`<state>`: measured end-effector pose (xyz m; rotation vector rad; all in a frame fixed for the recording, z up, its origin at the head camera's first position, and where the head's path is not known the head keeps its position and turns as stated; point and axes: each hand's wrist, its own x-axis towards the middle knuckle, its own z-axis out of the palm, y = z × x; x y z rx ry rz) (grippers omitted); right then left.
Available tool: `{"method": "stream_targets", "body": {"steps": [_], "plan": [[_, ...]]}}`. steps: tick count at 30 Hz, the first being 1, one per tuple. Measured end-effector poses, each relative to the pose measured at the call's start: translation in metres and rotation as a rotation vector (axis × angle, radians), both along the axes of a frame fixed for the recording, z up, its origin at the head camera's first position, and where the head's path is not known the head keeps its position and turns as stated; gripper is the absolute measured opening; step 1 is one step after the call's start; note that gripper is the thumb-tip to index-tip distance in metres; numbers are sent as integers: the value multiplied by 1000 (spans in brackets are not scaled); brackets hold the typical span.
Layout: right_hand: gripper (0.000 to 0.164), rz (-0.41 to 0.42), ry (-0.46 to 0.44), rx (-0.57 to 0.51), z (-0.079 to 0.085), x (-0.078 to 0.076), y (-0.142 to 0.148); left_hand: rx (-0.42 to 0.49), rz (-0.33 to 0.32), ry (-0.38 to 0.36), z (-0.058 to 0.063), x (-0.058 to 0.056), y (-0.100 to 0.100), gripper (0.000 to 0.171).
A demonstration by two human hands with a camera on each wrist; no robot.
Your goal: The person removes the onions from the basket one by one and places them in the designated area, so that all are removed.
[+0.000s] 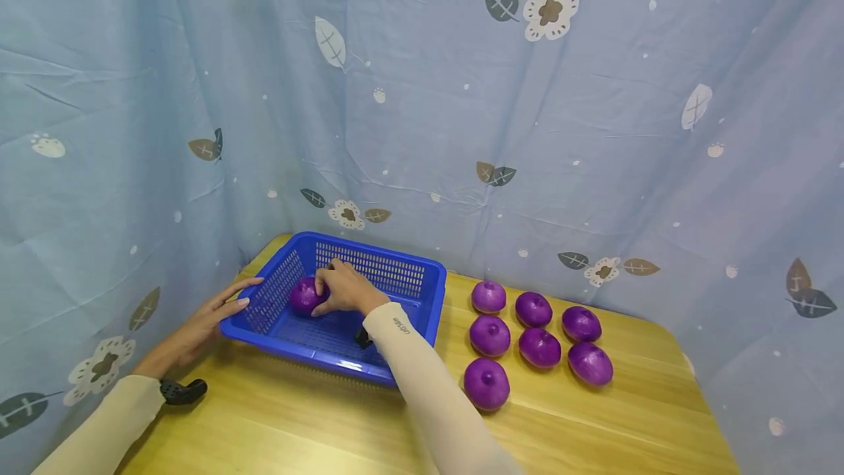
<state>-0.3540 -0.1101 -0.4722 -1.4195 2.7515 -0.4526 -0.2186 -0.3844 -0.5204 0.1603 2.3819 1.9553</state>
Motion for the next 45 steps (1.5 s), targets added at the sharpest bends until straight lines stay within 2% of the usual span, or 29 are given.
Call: {"method": "stream_targets", "body": {"steps": [4, 7, 12, 20, 25, 29, 33, 37, 45], "plan": [[45, 9, -114, -72, -3, 1, -2, -15, -1, -1, 1, 1, 1, 57], [52, 13, -152, -125, -5, 2, -6, -19, -1, -3, 1, 1, 0, 58], [67, 31, -200, -100, -7, 3, -9, -7, -10, -3, 0, -1, 0, 57], [65, -73, -350, -117, -8, 7, -9, 35, -22, -11, -2, -4, -1, 57], [69, -89, -348, -116, -8, 9, -13, 21, -24, -8, -2, -3, -1, 56], [78, -82, -289, -90, -8, 9, -18, 11, -30, 7, -1, -1, -1, 56], [77, -68, -213, -64, -5, 9, -17, 17, -29, 5, 1, -1, 1, 56], [74, -57, -185, -88, 1, 10, -14, 24, -28, -3, 3, -2, 2, 57], [74, -81, -287, -154, 12, 10, -2, 35, -35, 18, -1, 0, -1, 56]]}}
